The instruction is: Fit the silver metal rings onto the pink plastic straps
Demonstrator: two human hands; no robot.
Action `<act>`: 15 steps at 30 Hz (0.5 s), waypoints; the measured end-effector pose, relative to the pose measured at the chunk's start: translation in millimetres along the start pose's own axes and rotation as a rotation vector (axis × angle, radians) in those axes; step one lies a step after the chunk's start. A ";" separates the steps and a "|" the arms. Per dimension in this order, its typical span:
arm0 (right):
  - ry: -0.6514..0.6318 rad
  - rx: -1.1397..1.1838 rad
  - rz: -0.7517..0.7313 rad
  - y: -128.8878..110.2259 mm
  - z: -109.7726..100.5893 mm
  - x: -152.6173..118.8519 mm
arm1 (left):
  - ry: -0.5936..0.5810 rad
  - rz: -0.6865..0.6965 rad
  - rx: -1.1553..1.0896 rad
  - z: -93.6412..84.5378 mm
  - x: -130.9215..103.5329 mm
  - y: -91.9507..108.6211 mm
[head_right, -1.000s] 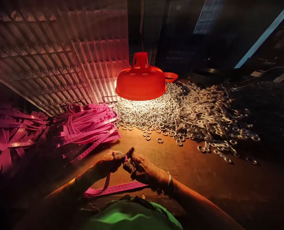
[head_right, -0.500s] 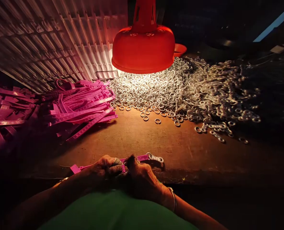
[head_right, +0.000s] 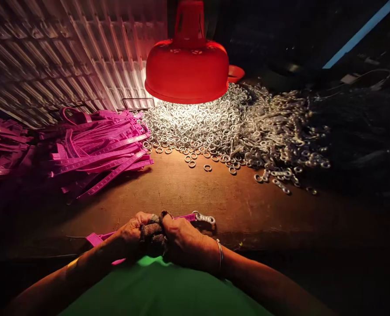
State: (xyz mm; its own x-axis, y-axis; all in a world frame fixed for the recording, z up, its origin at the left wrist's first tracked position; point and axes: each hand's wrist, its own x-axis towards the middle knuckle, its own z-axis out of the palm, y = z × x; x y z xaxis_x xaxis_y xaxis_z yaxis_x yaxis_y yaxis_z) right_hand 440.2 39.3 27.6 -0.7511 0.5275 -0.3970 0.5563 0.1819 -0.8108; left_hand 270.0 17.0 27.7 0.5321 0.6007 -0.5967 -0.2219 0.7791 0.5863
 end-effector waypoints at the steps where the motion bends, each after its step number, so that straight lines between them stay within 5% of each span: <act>1: 0.000 -0.033 -0.018 0.1 -2.9 2.6 | -0.007 -0.008 0.013 -0.5 0.7 1.9; 6: 0.057 -0.368 -0.094 24.9 -6.5 12.8 | -0.038 0.040 0.315 -10.0 21.4 3.1; 11: 0.326 -0.519 -0.119 75.8 -10.6 3.5 | 0.150 0.226 1.011 -18.4 52.0 -11.0; 15: 0.712 -0.487 0.229 97.3 -51.1 -27.0 | 0.189 0.458 1.352 -25.0 63.0 -26.6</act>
State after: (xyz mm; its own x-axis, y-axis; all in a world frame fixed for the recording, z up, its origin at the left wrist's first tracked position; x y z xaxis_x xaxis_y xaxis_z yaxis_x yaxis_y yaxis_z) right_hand 532.8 85.2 -18.5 -0.2943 0.9551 -0.0339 0.8766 0.2557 -0.4077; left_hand 288.9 38.5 -39.2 0.4894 0.8447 -0.2166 0.6471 -0.1853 0.7395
